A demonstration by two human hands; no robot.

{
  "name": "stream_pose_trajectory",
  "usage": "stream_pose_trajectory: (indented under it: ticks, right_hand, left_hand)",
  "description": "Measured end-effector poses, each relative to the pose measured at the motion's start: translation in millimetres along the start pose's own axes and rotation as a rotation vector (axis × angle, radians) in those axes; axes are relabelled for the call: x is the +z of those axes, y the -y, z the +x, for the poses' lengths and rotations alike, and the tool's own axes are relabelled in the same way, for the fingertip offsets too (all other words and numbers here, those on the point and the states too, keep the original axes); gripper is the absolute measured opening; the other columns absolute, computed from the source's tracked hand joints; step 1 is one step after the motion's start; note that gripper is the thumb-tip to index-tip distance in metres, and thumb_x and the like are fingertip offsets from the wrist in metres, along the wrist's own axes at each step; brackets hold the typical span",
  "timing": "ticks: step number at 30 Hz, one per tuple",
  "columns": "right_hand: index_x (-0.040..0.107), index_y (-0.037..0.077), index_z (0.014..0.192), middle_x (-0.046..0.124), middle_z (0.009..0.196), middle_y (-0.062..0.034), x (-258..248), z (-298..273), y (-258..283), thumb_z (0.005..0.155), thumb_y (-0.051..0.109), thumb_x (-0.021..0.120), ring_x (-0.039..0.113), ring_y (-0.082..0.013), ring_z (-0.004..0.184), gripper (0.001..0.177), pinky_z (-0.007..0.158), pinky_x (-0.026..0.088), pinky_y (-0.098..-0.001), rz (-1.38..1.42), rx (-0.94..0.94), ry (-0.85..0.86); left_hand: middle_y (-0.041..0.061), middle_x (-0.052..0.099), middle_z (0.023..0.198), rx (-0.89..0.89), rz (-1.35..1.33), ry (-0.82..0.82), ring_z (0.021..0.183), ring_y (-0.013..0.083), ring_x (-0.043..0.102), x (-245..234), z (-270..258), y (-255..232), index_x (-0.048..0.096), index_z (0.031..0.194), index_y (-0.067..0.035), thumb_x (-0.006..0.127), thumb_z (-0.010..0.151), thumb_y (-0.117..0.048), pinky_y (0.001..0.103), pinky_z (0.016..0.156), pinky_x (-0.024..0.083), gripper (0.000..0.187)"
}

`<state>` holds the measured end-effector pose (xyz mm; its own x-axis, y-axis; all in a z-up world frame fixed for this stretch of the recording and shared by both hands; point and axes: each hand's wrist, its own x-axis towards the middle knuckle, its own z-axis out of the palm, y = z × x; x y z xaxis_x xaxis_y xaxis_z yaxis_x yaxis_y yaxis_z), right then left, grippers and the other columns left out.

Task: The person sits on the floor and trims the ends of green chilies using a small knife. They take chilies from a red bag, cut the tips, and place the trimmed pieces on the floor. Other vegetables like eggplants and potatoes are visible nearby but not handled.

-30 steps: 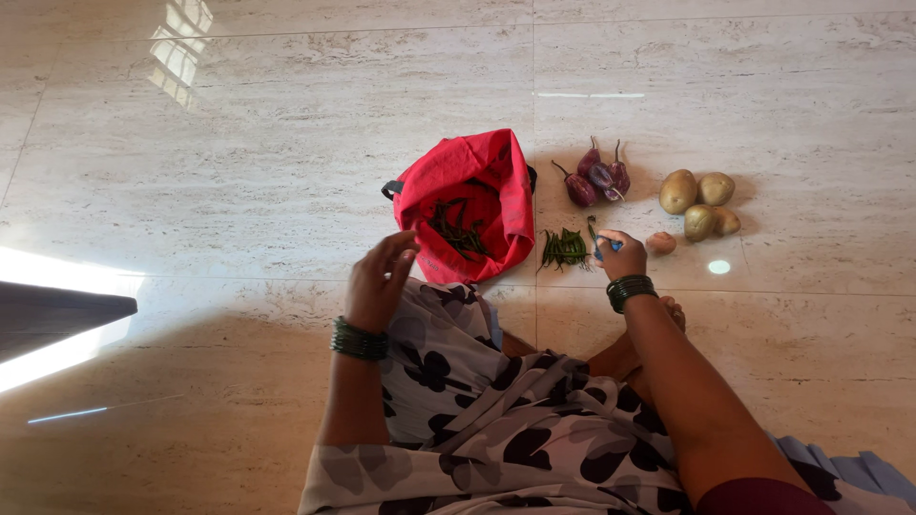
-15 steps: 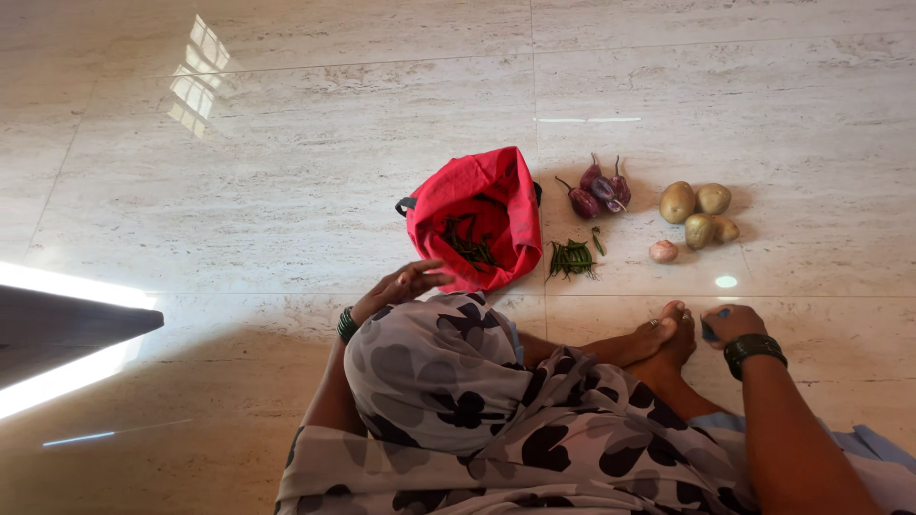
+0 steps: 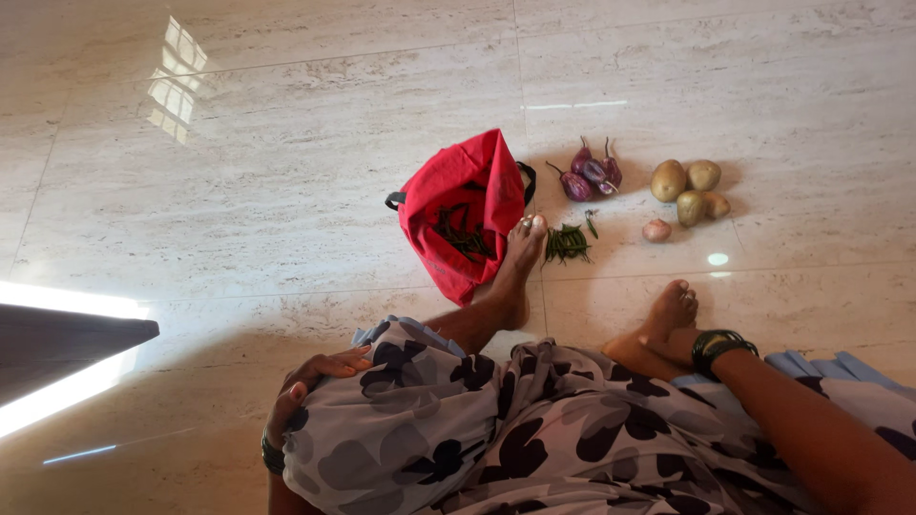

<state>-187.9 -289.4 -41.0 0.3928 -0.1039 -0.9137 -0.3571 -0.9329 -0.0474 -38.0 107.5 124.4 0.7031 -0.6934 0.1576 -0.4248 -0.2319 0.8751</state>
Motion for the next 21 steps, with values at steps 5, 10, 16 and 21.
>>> stream_pose_trajectory:
  ticks: [5, 10, 16, 21]
  right_hand:
    - [0.083, 0.003, 0.096, 0.082, 0.095, -0.0163, -1.4, -48.8, 39.5, 0.099, 0.073, 0.032, 0.076, -0.0251, 0.086, 0.088, 0.090, 0.056, -0.0382, -0.225, -0.047, -0.047]
    - [0.076, 0.005, 0.101, 0.074, 0.100, -0.0188, 6.1, -28.3, 98.0, 0.098, 0.023, 0.060, 0.073, -0.0341, 0.091, 0.024, 0.083, 0.058, -0.0458, -0.458, -0.268, -0.192]
    - [0.068, 0.010, 0.122, 0.072, 0.109, -0.0199, -3.0, 10.1, 141.9, 0.091, 0.012, 0.065, 0.072, -0.0355, 0.099, 0.031, 0.086, 0.058, -0.0458, -0.645, -0.501, -0.173]
    - [0.070, 0.006, 0.117, 0.072, 0.106, -0.0209, -10.0, -8.8, 148.1, 0.091, 0.016, 0.065, 0.072, -0.0359, 0.098, 0.028, 0.087, 0.058, -0.0461, -0.491, -0.532, -0.216]
  left_hand:
    - [0.026, 0.022, 0.159, 0.095, 0.192, -0.088, 0.150, 0.0408, 0.020, 22.2, 32.7, 5.8, 0.008, 0.156, -0.004, 0.077, 0.064, -0.015, 0.047, 0.123, 0.016, 0.116]
    - [0.027, 0.014, 0.161, 0.068, 0.230, -0.119, 0.152, 0.0431, 0.012, 38.3, 35.3, -5.1, 0.001, 0.156, -0.005, 0.083, 0.054, -0.008, 0.047, 0.124, 0.010, 0.131]
    - [0.026, 0.011, 0.164, -0.031, 0.292, -0.115, 0.155, 0.0431, 0.006, 44.2, 41.2, -28.5, -0.002, 0.159, -0.004, 0.081, 0.067, -0.005, 0.047, 0.125, 0.005, 0.124]
    - [0.027, 0.042, 0.147, -0.198, -0.207, -0.136, 0.143, 0.0417, 0.034, -49.2, -74.7, -47.0, 0.038, 0.134, 0.004, 0.059, 0.088, -0.031, 0.046, 0.122, 0.020, 0.062]
